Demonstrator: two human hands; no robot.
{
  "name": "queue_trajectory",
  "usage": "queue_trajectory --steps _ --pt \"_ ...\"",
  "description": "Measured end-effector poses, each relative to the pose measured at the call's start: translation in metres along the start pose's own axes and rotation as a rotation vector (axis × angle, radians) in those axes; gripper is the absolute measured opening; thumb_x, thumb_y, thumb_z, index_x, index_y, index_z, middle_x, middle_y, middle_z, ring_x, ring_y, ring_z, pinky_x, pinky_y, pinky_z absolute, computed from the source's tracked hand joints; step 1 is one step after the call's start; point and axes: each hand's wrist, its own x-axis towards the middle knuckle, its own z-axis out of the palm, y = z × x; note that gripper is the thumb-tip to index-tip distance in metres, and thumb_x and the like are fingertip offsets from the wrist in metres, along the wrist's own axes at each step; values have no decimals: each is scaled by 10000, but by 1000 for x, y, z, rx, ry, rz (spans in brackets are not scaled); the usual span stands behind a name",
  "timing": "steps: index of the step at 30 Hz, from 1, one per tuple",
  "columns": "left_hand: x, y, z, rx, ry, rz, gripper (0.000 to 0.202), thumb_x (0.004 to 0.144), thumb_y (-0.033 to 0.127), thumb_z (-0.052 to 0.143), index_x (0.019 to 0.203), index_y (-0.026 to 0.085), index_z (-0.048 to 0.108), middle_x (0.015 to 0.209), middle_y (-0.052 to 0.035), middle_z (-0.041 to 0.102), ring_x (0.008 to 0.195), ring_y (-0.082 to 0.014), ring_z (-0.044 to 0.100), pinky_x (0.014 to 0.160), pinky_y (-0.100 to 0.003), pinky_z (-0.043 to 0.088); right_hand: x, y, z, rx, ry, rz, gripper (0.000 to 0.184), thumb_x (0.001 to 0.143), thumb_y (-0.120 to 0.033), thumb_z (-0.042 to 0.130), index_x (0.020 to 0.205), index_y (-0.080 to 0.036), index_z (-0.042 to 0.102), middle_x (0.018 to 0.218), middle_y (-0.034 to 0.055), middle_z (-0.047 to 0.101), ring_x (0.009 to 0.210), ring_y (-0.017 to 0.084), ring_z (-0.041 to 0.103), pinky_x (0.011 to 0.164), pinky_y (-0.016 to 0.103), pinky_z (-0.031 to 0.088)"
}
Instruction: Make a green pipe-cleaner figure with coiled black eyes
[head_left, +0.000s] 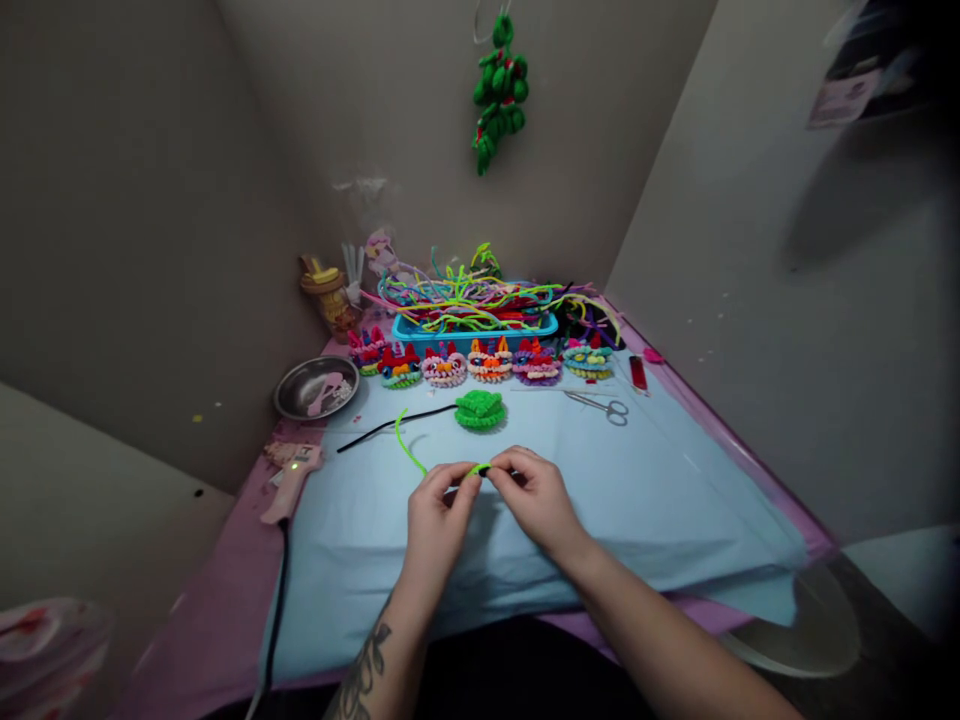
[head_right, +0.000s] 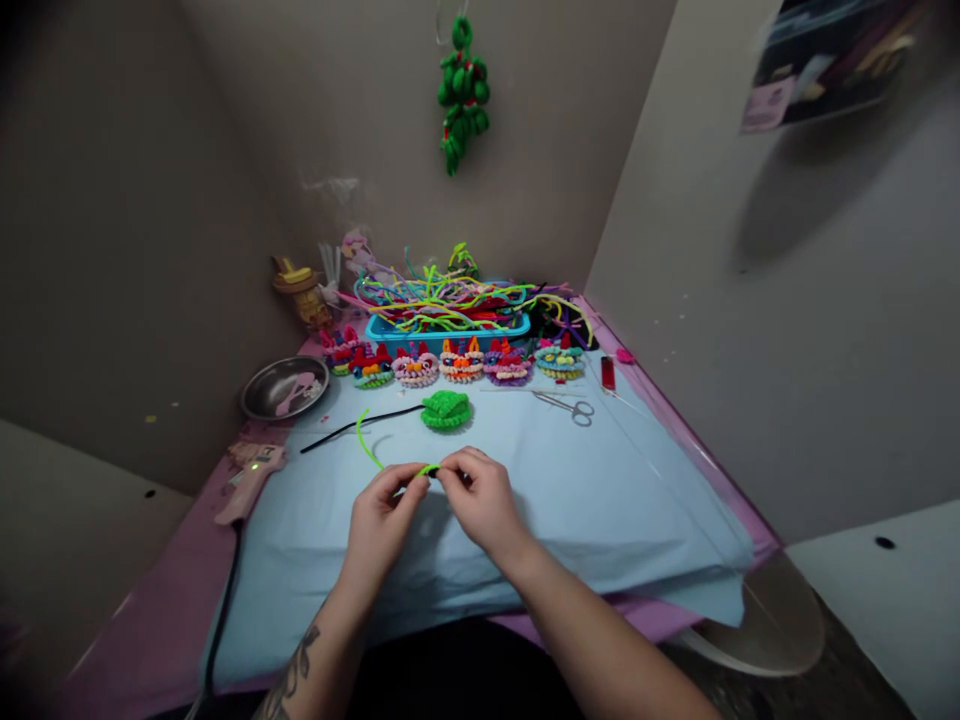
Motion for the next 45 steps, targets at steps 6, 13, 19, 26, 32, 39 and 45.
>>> queue_trajectory --steps 6,13,19,26,32,39,45 --pt "1 1 -5 -67 -12 -48 177 786 316 611 774 161 696 722 -36 616 707 -151 577 618 -234 449 1 -3 0 41 -21 17 127 781 -177 567 675 -174 637 691 20 602 677 148 561 594 237 419" --pt "-3 -5 8 -336 98 -194 192 699 313 701 803 152 701 707 -19 651 683 -135 575 674 -245 448 -1 -6 6 210 35 139 148 767 -241 593 640 -166 608 642 -3 556 636 133 519 570 229 402" --pt "-5 -2 22 -431 210 -235 179 671 286 716 777 144 693 740 -24 685 721 -142 598 714 -256 463 -7 1 18 352 132 179 123 752 -257 616 665 -171 606 642 -8 570 629 130 511 598 244 421" --pt "-7 -1 27 -362 266 -134 156 724 291 679 779 145 676 736 -15 638 726 -141 588 713 -258 470 -11 3 29 488 190 268 139 736 -295 636 673 -172 617 620 -7 587 570 124 505 526 237 413" --pt "-3 4 14 -142 179 -45 152 805 302 598 782 158 640 753 -7 597 735 -133 565 697 -235 446 -2 0 10 276 -30 217 142 761 -291 616 754 -163 678 746 33 667 708 162 587 644 269 458" --pt "9 10 -6 146 29 144 130 818 245 563 735 173 633 727 -7 585 724 -141 561 673 -239 425 15 -5 -20 10 -165 50 145 773 -235 618 878 -195 710 866 48 681 773 166 603 645 268 453" --pt "14 18 -10 215 -66 212 138 823 231 544 734 180 635 722 -16 589 710 -148 554 669 -258 427 22 -15 -24 -140 -193 -80 110 769 -159 614 706 -205 693 728 14 646 711 152 580 668 270 437"
